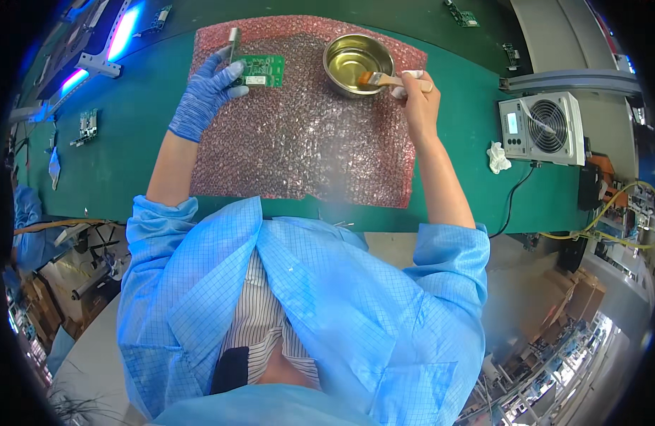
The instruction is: Applying a liquid coating to printed circuit boards using a brush at a factory workbench.
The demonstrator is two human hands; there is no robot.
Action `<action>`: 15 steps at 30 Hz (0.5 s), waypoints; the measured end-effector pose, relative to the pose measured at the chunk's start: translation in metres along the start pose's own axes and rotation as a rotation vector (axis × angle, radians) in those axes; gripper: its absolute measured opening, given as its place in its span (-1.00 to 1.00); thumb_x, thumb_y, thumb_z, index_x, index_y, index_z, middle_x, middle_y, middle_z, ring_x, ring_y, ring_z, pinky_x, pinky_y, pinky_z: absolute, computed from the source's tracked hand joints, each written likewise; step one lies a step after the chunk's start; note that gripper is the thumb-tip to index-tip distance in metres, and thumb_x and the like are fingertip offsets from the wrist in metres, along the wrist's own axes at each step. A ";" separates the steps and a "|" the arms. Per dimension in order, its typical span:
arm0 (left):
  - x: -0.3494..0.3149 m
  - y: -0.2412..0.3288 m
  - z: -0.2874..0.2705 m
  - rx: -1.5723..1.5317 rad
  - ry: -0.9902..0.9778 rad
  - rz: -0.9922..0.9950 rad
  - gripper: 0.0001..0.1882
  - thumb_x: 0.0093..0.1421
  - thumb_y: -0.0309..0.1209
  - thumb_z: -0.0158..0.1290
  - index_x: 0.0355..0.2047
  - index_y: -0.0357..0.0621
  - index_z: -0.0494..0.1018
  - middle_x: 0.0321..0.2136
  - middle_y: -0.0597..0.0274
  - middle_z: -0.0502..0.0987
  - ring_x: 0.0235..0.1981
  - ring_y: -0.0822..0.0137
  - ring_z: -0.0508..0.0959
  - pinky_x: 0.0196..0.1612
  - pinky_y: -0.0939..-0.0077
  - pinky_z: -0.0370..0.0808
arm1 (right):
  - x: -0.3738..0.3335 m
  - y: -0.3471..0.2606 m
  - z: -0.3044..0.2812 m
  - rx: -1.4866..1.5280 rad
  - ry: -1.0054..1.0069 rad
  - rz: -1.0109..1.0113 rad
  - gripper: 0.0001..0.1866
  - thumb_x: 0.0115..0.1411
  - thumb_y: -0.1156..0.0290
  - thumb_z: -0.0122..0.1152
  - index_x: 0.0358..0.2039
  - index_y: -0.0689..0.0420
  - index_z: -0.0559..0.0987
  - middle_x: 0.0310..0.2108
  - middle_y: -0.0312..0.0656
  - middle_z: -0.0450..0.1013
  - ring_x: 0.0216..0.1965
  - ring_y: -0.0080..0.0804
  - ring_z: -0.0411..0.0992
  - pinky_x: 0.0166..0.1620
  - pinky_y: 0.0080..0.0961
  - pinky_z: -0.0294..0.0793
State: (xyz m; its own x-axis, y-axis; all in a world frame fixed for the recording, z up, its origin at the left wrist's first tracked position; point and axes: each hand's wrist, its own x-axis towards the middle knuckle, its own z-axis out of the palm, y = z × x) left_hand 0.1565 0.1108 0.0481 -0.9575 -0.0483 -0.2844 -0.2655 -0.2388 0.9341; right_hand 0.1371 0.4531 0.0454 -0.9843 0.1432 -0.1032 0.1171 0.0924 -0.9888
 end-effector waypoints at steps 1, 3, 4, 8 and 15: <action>-0.003 -0.001 0.003 -0.009 0.010 0.000 -0.52 0.07 -0.40 0.15 -0.02 -0.29 0.29 -0.21 0.16 0.45 -0.26 0.32 0.54 -0.38 0.62 0.62 | 0.000 0.001 0.000 0.037 -0.017 0.002 -0.83 0.16 0.30 0.07 -0.43 0.14 0.45 -0.60 -0.34 0.39 -0.61 -0.66 0.31 -0.56 -0.70 0.27; -0.007 -0.001 0.007 -0.038 0.002 0.029 -0.51 0.07 -0.37 0.16 -0.02 -0.28 0.30 -0.21 0.16 0.44 -0.28 0.33 0.55 -0.42 0.62 0.62 | 0.002 0.003 0.000 -0.010 -0.019 -0.033 -0.82 0.17 0.32 0.05 -0.42 0.18 0.44 -0.60 -0.31 0.39 -0.60 -0.63 0.33 -0.56 -0.68 0.30; -0.007 -0.001 0.008 -0.047 0.001 0.023 -0.51 0.07 -0.36 0.15 -0.01 -0.28 0.29 -0.21 0.16 0.44 -0.28 0.33 0.55 -0.42 0.62 0.62 | 0.003 0.004 0.001 -0.023 -0.033 -0.054 -0.82 0.18 0.33 0.04 -0.41 0.19 0.43 -0.60 -0.29 0.40 -0.60 -0.62 0.34 -0.55 -0.67 0.31; -0.004 -0.002 0.006 -0.126 -0.039 0.012 -0.51 0.10 -0.37 0.13 0.01 -0.27 0.28 -0.21 0.16 0.43 -0.27 0.34 0.54 -0.38 0.59 0.62 | 0.004 0.005 0.004 -0.043 -0.016 -0.060 -0.81 0.17 0.33 0.05 -0.41 0.20 0.44 -0.60 -0.28 0.40 -0.59 -0.61 0.35 -0.54 -0.68 0.32; 0.002 -0.007 0.004 -0.325 -0.157 0.015 -0.54 0.11 -0.46 0.08 0.03 -0.28 0.26 -0.19 0.10 0.42 -0.17 0.31 0.49 -0.26 0.51 0.61 | 0.005 -0.007 -0.012 -0.074 0.031 -0.103 -0.83 0.14 0.34 0.08 -0.40 0.19 0.50 -0.58 -0.33 0.40 -0.58 -0.67 0.32 -0.55 -0.73 0.24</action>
State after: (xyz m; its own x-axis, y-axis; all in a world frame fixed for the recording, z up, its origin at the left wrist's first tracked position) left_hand 0.1560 0.1157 0.0419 -0.9734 0.0898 -0.2108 -0.2256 -0.5364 0.8132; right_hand 0.1331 0.4650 0.0531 -0.9872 0.1596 0.0026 0.0265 0.1801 -0.9833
